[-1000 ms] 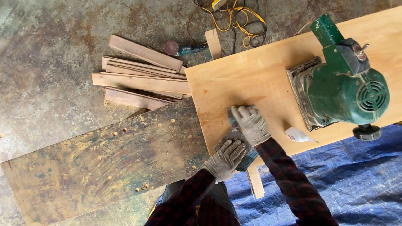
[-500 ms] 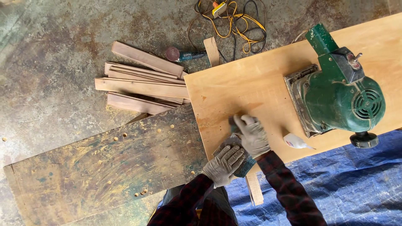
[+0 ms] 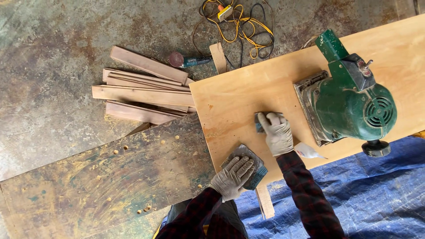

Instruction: The person sands a large plywood board by hand, rubbing a sanding block across its surface in long strokes. They reposition the board, sand a second wooden plank on the floor, then return to sanding the plywood board, working over different areas of the surface.

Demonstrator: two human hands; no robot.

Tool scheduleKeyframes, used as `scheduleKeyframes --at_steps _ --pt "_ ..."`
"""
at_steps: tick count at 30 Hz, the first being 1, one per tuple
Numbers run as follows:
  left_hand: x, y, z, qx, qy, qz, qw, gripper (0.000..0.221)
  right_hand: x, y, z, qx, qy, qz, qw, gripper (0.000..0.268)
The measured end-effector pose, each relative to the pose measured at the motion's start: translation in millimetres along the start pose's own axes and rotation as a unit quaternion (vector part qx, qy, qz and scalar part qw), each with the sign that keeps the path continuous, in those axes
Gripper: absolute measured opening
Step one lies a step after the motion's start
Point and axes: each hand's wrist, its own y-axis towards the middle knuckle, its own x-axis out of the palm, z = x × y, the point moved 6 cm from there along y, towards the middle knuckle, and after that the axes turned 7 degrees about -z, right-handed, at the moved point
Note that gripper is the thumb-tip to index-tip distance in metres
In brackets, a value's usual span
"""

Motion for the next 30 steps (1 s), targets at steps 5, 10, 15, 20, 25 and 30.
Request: scheduleKeyframes --at_steps 5,10,15,20,25,30 --pt "1.9 0.0 -2.6 -0.007 -0.020 -0.004 1.000 0.080 -20.2 -5.1 12.4 0.121 0.081 0.124 0.982 0.059" --pt "0.8 -1.2 -1.7 -0.002 -0.007 -0.001 1.000 0.073 -11.4 -13.7 -26.7 0.027 0.049 0.032 0.998 0.066" --pt "-1.7 -0.1 -0.1 -0.008 0.001 0.002 1.000 0.075 -7.9 -17.5 -21.4 -0.011 0.074 0.035 0.997 0.061" --pt "3.0 0.2 -0.1 -0.004 0.002 -0.023 1.000 0.078 32.4 -12.1 -16.2 -0.016 -0.064 -0.155 0.986 0.068" --pt "0.8 -0.1 0.7 -0.006 -0.009 -0.015 1.000 0.078 -7.9 -14.6 28.4 0.079 0.141 0.097 0.982 0.060" --pt "-1.6 -1.0 -2.3 -0.002 -0.007 -0.003 1.000 0.074 -17.5 -12.2 0.1 0.086 0.050 0.075 0.992 0.060"
